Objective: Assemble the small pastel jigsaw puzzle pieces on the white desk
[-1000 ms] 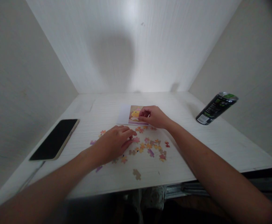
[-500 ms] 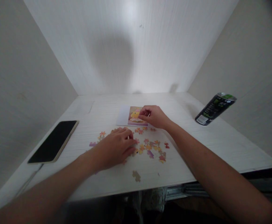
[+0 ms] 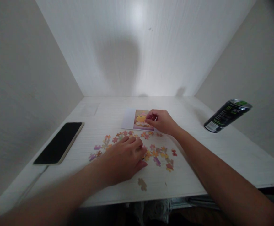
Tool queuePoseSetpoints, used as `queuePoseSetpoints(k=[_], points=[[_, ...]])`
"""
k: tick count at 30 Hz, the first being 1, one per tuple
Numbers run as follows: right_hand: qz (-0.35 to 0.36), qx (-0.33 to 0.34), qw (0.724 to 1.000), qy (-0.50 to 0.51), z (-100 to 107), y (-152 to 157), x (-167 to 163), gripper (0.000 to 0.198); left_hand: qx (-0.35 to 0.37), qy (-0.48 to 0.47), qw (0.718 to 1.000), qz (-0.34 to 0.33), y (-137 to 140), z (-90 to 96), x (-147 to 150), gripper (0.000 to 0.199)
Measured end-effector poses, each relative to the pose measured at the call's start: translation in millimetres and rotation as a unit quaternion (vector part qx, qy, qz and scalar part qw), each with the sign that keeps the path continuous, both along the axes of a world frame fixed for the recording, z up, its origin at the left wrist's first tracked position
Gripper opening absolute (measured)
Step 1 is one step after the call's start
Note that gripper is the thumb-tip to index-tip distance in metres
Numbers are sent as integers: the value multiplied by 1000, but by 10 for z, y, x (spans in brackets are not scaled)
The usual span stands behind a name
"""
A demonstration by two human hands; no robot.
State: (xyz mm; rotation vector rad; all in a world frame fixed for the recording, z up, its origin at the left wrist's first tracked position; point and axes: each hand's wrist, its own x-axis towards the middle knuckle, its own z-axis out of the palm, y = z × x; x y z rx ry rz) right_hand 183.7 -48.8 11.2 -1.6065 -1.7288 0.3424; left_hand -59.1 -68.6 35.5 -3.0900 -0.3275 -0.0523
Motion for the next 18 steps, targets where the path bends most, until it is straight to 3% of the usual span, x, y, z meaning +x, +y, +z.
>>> queuePoseSetpoints(k=[11, 18], points=[[3, -36, 998, -47, -8, 0, -44, 11, -8, 0, 1000, -1, -32, -20, -5, 32], [78, -85, 992, -58, -20, -53, -104, 14, -1, -9, 1000, -4, -29, -18, -18, 33]])
